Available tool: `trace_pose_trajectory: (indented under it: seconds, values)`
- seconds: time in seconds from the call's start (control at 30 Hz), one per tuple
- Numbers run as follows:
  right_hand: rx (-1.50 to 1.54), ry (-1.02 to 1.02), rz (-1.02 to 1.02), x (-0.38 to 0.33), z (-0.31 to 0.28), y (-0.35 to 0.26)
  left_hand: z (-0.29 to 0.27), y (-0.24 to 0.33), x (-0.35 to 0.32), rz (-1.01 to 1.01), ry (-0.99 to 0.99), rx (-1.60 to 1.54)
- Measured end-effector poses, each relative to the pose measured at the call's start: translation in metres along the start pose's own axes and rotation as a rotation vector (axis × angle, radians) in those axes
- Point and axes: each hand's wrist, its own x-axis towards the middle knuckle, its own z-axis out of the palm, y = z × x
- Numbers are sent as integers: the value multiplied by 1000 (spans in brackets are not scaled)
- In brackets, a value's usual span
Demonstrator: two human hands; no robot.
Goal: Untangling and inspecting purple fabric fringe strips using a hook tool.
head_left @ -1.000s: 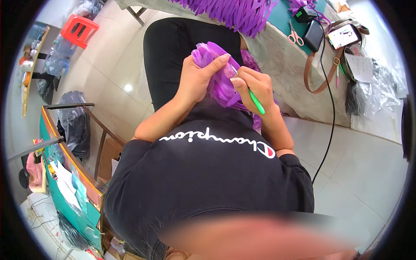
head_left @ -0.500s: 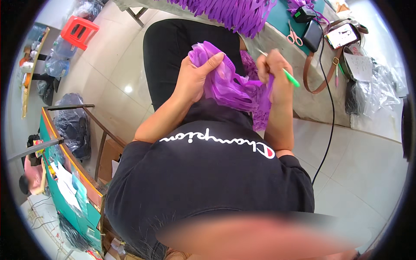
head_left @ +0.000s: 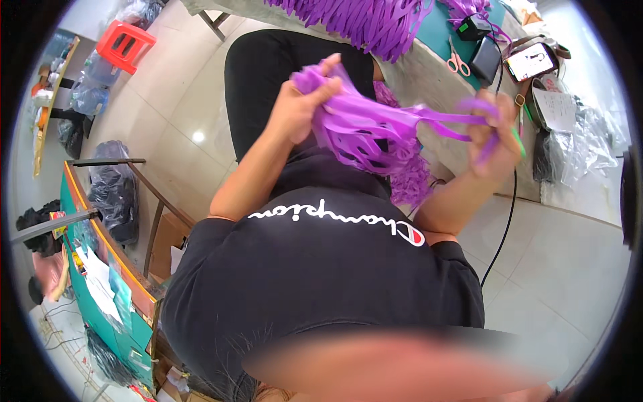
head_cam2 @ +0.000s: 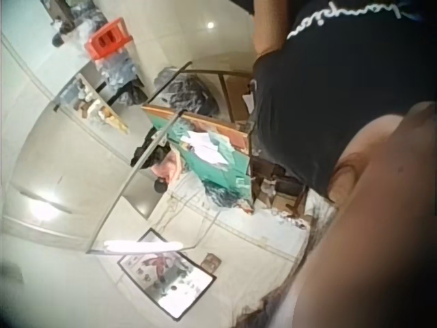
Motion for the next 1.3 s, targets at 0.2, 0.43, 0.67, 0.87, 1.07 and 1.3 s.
trace_pose_trajectory:
  seconds: [0.2, 0.43, 0.67, 0.87, 1.07, 1.3]
  values:
    - [126, 98, -535, -31, -39, -102, -79, 4, 25, 3, 148, -360]
    - [311, -29, -479, -12, -33, -109, -60, 42, 0, -12, -24, -374]
    - [-447, -335, -138, 8, 41, 78, 18, 35, -20, 44, -145, -160]
    - [-351, -329, 47, 8, 50, 104, 28, 36, -29, 94, -148, -169]
    - [-351, -293, 91, 9, 50, 104, 27, 37, -29, 109, -173, -172]
    - [-962, -109, 16, 5, 58, 105, 27, 34, -29, 194, -141, -12]
